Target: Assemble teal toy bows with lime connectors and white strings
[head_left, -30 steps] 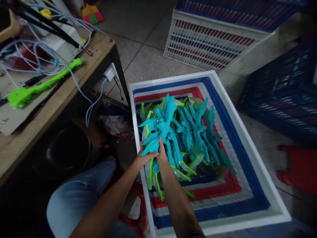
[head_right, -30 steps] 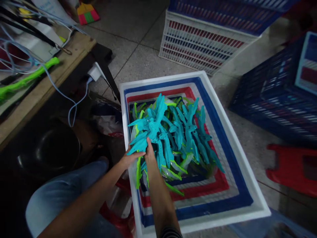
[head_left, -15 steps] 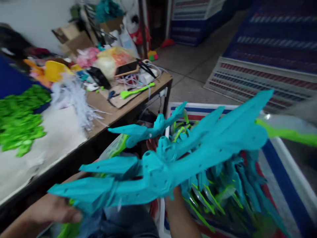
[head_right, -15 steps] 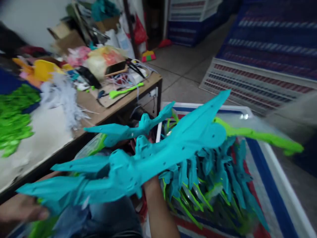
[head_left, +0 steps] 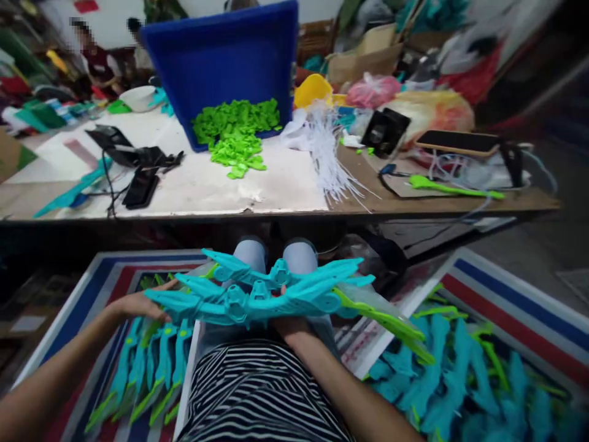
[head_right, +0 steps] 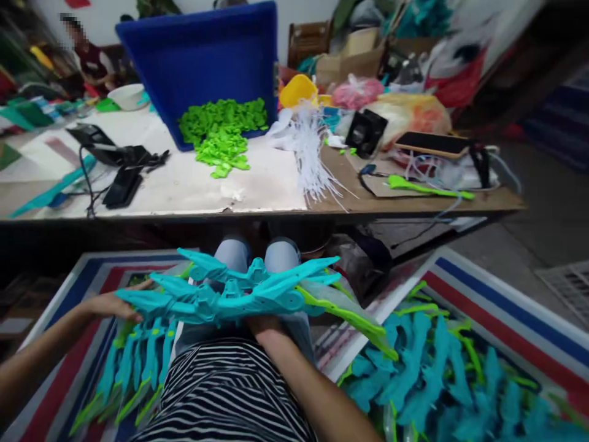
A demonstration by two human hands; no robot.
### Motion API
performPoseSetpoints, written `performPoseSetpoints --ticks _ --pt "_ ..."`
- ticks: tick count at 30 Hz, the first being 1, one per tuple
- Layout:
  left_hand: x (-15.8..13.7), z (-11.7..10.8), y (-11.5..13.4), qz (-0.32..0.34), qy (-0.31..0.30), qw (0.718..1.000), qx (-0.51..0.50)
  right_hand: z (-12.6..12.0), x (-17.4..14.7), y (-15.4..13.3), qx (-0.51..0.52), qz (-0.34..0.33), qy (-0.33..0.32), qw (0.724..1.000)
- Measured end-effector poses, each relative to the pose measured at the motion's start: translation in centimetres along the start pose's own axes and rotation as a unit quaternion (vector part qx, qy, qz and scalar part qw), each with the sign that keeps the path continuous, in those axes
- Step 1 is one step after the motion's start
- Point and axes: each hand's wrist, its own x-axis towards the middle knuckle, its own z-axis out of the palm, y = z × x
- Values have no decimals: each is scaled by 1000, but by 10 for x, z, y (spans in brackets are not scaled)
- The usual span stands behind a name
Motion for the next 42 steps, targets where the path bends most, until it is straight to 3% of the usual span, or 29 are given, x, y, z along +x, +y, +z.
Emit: performPoseSetpoints --ticks 2,4,5,8,11,13,16,18,20,22,26,28,30,33,35,38,42 --pt "15 11 -10 -9 -29 998 -59 -5 -24 -5 -36 61 -27 997" --pt "24 23 -19 16 -40 996 -83 -13 -62 -23 -158 70 -81 982" --pt "26 26 -23 36 -40 995 -82 -17 -81 -38 -257 57 -120 957" --pt "19 21 -32 65 -3 998 -18 -25 -109 -96 -500 -45 -243 830" --pt "2 -5 -27 18 76 992 101 -28 -70 -138 -627 -225 -152 731" --pt "-5 -20 -6 2 172 971 165 -31 -22 -142 -716 -279 -78 635" --pt "7 -13 52 86 318 921 206 -39 36 -119 -829 -213 -87 510" --pt "33 13 95 186 289 913 220 -46 55 -99 -852 -188 -120 473" --pt "69 42 128 228 220 907 278 -53 62 -86 -847 -210 -122 473" --pt "104 63 146 217 193 901 322 -60 64 -82 -837 -234 -94 486" --pt "150 66 148 211 169 878 394 -64 76 -104 -822 -228 -106 511" --pt "159 59 145 229 165 867 410 -55 94 -130 -801 -247 -108 535" --pt "163 56 145 235 170 864 411 -37 127 -163 -781 -279 -57 556" --pt "166 61 149 217 176 873 401 -3 200 -212 -774 -270 42 571" --pt "169 66 152 198 176 882 389 16 253 -234 -773 -252 75 577" --pt "172 68 154 183 168 897 365 32 311 -243 -776 -224 109 579" --pt "173 63 158 159 143 914 346 29 322 -227 -787 -214 121 565"
